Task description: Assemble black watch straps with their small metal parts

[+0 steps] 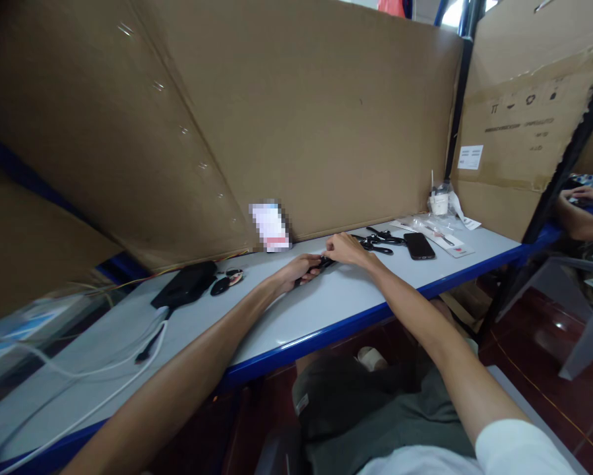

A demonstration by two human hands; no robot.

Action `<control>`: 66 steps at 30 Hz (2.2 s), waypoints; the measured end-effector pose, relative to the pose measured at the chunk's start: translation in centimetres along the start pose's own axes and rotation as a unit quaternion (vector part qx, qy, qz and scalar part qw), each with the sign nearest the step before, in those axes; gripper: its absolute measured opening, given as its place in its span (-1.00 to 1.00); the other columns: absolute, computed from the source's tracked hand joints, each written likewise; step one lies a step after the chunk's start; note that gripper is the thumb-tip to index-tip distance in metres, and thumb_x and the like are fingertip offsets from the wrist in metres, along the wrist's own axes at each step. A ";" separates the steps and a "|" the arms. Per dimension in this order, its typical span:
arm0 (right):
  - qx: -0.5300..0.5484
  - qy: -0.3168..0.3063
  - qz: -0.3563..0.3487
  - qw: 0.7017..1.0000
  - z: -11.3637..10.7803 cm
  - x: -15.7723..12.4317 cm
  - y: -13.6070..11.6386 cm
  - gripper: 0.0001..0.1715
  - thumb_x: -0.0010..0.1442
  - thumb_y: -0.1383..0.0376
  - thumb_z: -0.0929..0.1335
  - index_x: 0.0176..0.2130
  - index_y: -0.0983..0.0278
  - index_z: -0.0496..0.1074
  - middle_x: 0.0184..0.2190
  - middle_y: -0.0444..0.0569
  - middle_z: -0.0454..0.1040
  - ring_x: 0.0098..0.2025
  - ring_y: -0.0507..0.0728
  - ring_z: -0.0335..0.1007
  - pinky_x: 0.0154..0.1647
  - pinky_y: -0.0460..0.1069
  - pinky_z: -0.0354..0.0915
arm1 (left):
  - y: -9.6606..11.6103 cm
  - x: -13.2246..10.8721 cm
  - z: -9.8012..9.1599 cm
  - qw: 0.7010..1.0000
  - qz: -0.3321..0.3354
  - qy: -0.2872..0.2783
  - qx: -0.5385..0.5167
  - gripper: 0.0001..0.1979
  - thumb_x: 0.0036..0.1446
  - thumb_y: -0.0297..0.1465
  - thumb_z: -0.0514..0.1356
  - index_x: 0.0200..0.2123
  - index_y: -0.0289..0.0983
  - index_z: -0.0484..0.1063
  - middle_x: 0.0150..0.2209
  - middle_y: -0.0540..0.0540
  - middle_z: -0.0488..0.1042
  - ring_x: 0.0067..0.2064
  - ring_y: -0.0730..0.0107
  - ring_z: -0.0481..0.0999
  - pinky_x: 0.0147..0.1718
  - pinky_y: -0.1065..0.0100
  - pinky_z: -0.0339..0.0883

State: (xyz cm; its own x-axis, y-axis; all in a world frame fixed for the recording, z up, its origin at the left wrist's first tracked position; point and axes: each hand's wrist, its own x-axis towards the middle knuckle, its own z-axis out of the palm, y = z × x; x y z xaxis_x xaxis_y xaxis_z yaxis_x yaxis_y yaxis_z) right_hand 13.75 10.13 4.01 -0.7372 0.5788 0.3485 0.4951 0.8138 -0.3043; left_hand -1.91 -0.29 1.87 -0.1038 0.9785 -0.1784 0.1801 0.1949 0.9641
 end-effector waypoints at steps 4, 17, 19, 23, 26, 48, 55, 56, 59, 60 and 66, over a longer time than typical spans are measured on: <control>0.028 -0.012 -0.005 1.000 0.0 0.0 0.0 -0.69 0.24 0.11 0.49 -0.15 0.29 0.70 -0.28 -0.03 0.65 -0.32 0.03 0.42 -0.34 -0.09 0.07 | -0.2 0.2 0.0 1.000 0.002 -0.004 -0.019 -0.92 0.26 -0.46 0.17 -0.32 -0.25 0.32 -0.64 0.16 0.17 -0.72 0.61 0.00 -0.72 0.49 -0.26; 0.082 0.038 -0.005 0.996 0.7 0.3 -0.3 -0.64 0.33 0.16 0.40 -0.30 0.38 0.67 -0.48 -0.10 0.50 -0.41 -0.01 0.28 -0.36 -0.09 0.01 | 0.0 -0.2 0.1 1.000 0.007 0.005 0.003 -0.90 0.29 -0.49 0.11 -0.32 -0.25 0.31 -0.62 0.14 0.17 -0.70 0.60 0.00 -0.72 0.51 -0.19; 0.078 0.022 0.001 0.997 0.5 0.2 -0.4 -0.59 0.35 0.15 0.39 -0.37 0.38 0.66 -0.52 -0.11 0.47 -0.43 -0.01 0.27 -0.37 -0.09 0.00 | 0.0 -0.2 0.1 1.000 0.008 0.002 0.002 -0.90 0.28 -0.50 0.11 -0.32 -0.24 0.31 -0.62 0.14 0.17 -0.70 0.60 0.01 -0.72 0.51 -0.19; 0.065 0.005 0.014 0.998 0.3 0.1 -0.8 -0.53 0.39 0.12 0.35 -0.38 0.36 0.65 -0.52 -0.09 0.49 -0.41 0.01 0.34 -0.37 -0.09 0.01 | -0.1 -0.2 0.1 1.000 0.009 -0.003 -0.011 -0.92 0.28 -0.50 0.12 -0.31 -0.25 0.32 -0.62 0.15 0.17 -0.70 0.60 0.01 -0.72 0.50 -0.20; 0.002 0.043 0.062 0.997 0.0 0.0 -0.6 -0.53 0.42 0.11 0.33 -0.31 0.33 0.68 -0.41 -0.01 0.58 -0.34 0.06 0.41 -0.36 -0.07 0.02 | -0.2 -0.1 0.2 0.999 0.006 0.020 -0.037 -0.93 0.29 -0.51 0.13 -0.28 -0.27 0.34 -0.62 0.15 0.16 -0.71 0.62 0.02 -0.71 0.50 -0.21; -0.028 -0.003 0.048 0.998 1.0 -0.3 -1.6 -0.44 0.24 -0.04 0.48 0.06 0.27 0.64 -0.12 0.13 0.68 -0.04 0.23 0.60 -0.19 -0.08 0.24 | -0.9 0.7 0.4 0.979 0.053 0.136 -0.143 -0.86 0.33 -0.34 0.22 -0.15 -0.29 0.41 -0.62 0.18 0.17 -0.71 0.65 0.04 -0.69 0.52 -0.22; -0.018 -0.005 0.041 0.999 0.4 -0.5 -1.3 -0.42 0.22 -0.05 0.49 0.08 0.23 0.66 -0.10 0.10 0.69 -0.07 0.19 0.60 -0.20 -0.09 0.23 | -1.0 1.0 0.4 0.978 0.047 0.139 -0.148 -0.86 0.35 -0.32 0.22 -0.16 -0.29 0.39 -0.62 0.17 0.21 -0.71 0.66 0.06 -0.68 0.51 -0.21; -0.018 -0.004 0.039 0.999 0.5 -0.5 -1.2 -0.41 0.22 -0.06 0.48 0.08 0.23 0.66 -0.11 0.10 0.69 -0.07 0.19 0.60 -0.19 -0.09 0.24 | -1.0 1.0 0.4 0.978 0.045 0.142 -0.147 -0.86 0.35 -0.33 0.22 -0.15 -0.29 0.39 -0.63 0.17 0.21 -0.71 0.65 0.06 -0.69 0.51 -0.21; -0.017 0.000 0.036 0.999 0.7 -0.3 -1.0 -0.39 0.22 -0.09 0.48 0.09 0.22 0.66 -0.13 0.09 0.69 -0.09 0.19 0.60 -0.20 -0.08 0.24 | -0.9 0.9 0.4 0.977 0.041 0.148 -0.146 -0.88 0.36 -0.36 0.19 -0.14 -0.30 0.39 -0.64 0.17 0.20 -0.72 0.64 0.06 -0.69 0.51 -0.21; -0.016 0.002 0.036 0.999 0.9 -0.3 -0.9 -0.39 0.21 -0.09 0.48 0.09 0.22 0.66 -0.14 0.08 0.69 -0.10 0.19 0.60 -0.20 -0.08 0.24 | -0.9 0.9 0.5 0.977 0.041 0.148 -0.145 -0.89 0.37 -0.36 0.19 -0.14 -0.30 0.39 -0.64 0.18 0.20 -0.72 0.64 0.06 -0.70 0.51 -0.21; -0.008 0.002 0.038 0.999 0.9 -0.2 -0.9 -0.39 0.19 -0.08 0.50 0.06 0.24 0.66 -0.15 0.08 0.69 -0.13 0.18 0.59 -0.26 -0.08 0.20 | -1.0 0.9 0.4 0.977 0.039 0.149 -0.148 -0.86 0.34 -0.35 0.23 -0.20 -0.30 0.38 -0.64 0.16 0.22 -0.71 0.66 0.07 -0.69 0.52 -0.21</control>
State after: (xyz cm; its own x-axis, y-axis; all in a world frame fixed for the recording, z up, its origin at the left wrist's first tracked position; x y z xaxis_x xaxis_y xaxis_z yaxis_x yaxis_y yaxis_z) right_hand 13.04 9.18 3.38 -0.6960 0.6385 0.3284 0.5564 0.7687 -0.3155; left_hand -1.80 0.42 0.72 -0.3890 0.9178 -0.0792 -0.0877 0.0487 0.9950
